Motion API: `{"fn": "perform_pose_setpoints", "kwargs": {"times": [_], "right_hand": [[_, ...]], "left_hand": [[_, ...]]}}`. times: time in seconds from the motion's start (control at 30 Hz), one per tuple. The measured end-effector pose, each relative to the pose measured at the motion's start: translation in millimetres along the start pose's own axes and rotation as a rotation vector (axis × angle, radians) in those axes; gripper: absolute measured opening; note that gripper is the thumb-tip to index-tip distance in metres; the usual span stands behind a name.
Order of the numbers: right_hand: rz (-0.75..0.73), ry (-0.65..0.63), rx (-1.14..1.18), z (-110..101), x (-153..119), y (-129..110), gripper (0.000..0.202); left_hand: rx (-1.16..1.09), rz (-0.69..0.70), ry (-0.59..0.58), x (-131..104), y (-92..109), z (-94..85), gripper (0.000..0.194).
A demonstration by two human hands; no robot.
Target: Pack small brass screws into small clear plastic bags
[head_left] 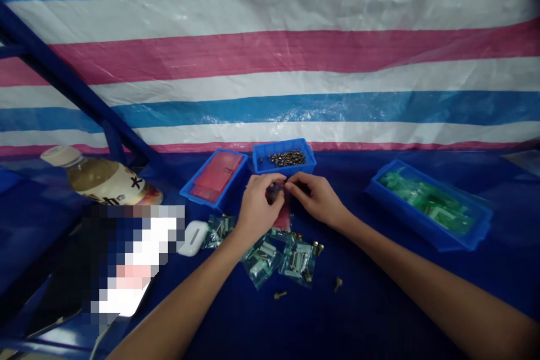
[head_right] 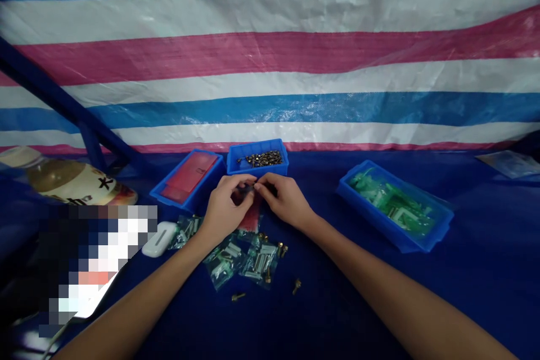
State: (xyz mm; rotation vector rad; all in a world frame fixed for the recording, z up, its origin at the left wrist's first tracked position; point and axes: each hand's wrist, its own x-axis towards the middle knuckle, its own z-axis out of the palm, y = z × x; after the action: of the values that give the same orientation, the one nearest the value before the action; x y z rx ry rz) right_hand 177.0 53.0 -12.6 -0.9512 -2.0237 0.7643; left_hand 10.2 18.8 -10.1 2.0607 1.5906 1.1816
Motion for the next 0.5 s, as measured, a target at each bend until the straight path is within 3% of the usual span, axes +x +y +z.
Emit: {"fn": "perform_pose_setpoints", "kwargs": {"times": [0.1, 0.2, 0.3, 0.5], "right_hand": [[0.018, 0.225, -0.017, -2, 0, 0, 0.02], [0.099, 0.445, -0.058, -6, 3, 6, 0.024], [0.161, 0.456, -0.091, -8, 5, 14, 0.026], [0.143, 0.391, -0.051, -7, 4, 13, 0.029]], "left_hand": [[-0.035, -0.017, 0.057, 0, 1, -1.3, 0.038], [-0.035, -0.046, 0.11, 0, 2, -2.3, 0.031], [-0.007, -0.016, 0.035, 1, 1, -2.5, 0.03], [0.024, 0.098, -0.219, 6, -6, -7.8, 0.049]]}}
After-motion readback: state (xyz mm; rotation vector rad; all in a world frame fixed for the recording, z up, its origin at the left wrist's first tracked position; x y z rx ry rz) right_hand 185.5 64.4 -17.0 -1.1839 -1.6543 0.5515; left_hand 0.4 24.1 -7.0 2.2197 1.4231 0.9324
